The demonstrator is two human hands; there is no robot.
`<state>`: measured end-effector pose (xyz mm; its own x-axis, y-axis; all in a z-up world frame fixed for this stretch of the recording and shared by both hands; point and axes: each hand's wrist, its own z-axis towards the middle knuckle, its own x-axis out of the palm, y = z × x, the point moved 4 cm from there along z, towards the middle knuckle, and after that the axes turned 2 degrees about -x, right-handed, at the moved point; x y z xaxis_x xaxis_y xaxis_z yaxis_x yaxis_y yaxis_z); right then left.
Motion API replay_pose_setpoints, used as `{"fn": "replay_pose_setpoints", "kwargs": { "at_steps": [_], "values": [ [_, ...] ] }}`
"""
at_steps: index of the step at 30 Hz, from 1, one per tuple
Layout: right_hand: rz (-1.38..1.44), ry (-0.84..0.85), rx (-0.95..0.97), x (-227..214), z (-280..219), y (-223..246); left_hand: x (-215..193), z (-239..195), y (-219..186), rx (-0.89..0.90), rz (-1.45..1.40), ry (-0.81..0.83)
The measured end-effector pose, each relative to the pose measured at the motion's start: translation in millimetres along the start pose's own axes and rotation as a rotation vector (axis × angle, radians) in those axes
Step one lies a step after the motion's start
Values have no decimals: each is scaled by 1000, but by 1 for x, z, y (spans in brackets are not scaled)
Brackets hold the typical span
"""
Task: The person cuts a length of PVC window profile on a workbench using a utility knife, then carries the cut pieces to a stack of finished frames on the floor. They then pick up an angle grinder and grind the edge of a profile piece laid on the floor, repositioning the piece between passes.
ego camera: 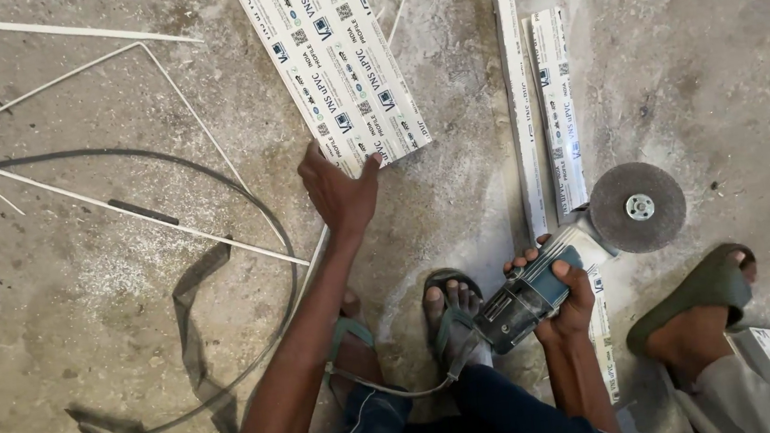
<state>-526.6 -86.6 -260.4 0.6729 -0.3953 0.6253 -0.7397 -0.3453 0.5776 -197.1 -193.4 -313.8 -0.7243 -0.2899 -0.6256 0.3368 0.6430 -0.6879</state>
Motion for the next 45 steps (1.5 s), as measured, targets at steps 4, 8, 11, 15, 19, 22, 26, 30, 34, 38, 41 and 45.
{"fn": "replay_pose_setpoints", "kwargs": {
  "at_steps": [4,8,11,15,19,22,26,30,34,38,41,45],
  "values": [
    [23,22,43,2,2,-5,-7,6,-1,-25,-57,-12],
    [-55,15,31,6,3,-10,-9,20,6,-159,-374,151],
    [-75,18,53,6,2,-13,-11,27,5,-237,-554,343],
    [-100,14,56,10,2,-14,-17,29,-8,-160,-608,383],
    [-60,17,90,9,6,-16,-14,32,0,-121,-682,349],
    [-96,-18,69,4,1,-14,-11,31,5,-54,-744,341],
    [-85,-21,65,1,3,-13,-12,29,1,-115,-765,393],
    [-60,-20,71,2,4,-14,-14,24,-1,-170,-757,435],
    [-74,-36,73,-1,2,-14,-6,23,13,-162,-890,445],
    [-45,-7,74,1,2,-14,-33,15,-7,-21,-972,380],
    [-61,-27,69,0,0,-13,-67,8,-43,12,-1007,385],
    [-72,-33,67,0,2,-12,-94,8,-64,42,-1039,374]
  ]
}}
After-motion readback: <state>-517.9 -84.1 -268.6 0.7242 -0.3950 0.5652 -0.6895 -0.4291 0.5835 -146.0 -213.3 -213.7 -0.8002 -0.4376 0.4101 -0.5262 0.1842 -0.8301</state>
